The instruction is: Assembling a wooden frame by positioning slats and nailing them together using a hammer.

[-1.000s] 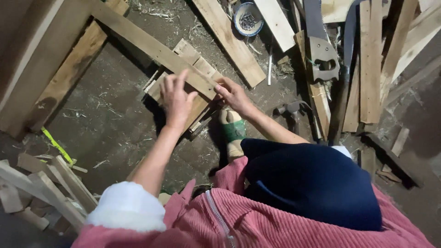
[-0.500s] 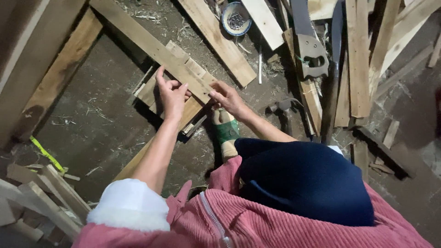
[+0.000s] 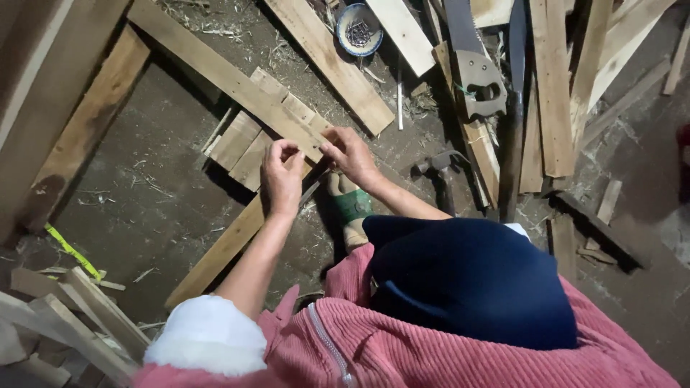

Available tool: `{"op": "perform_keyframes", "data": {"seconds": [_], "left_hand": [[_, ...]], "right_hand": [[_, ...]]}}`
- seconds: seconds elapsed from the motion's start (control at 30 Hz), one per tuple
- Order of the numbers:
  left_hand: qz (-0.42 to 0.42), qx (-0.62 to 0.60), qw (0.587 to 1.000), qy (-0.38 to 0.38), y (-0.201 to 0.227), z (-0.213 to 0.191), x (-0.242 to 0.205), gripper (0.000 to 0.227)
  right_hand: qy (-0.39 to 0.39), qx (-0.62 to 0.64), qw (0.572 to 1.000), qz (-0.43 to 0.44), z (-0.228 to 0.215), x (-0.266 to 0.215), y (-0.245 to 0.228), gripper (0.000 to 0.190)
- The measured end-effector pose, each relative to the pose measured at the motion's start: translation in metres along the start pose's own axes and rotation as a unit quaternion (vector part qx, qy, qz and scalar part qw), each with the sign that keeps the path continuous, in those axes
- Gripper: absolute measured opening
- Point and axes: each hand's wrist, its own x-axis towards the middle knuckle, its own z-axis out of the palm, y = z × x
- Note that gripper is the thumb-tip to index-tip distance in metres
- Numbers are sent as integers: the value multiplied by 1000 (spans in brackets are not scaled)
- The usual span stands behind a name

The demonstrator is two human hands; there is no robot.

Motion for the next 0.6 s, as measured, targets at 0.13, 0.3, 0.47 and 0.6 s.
{"op": "perform_keyframes", "data": {"seconds": [0.13, 0.3, 0.47, 0.6], "left_hand": [[-3, 5, 1000, 1, 16, -6, -5, 36], [-34, 34, 999, -18, 14, -5, -1, 38], [-14, 27, 999, -16, 9, -1, -3, 39], [-36, 24, 998, -49, 16, -5, -4, 45]], "right_hand": [[-5, -13, 999, -42, -1, 3, 9, 36], [-31, -78, 993, -83, -10, 12, 8, 40], [76, -191, 960, -188, -61, 67, -17, 15], [198, -404, 867, -214, -98, 153, 28, 18]]}}
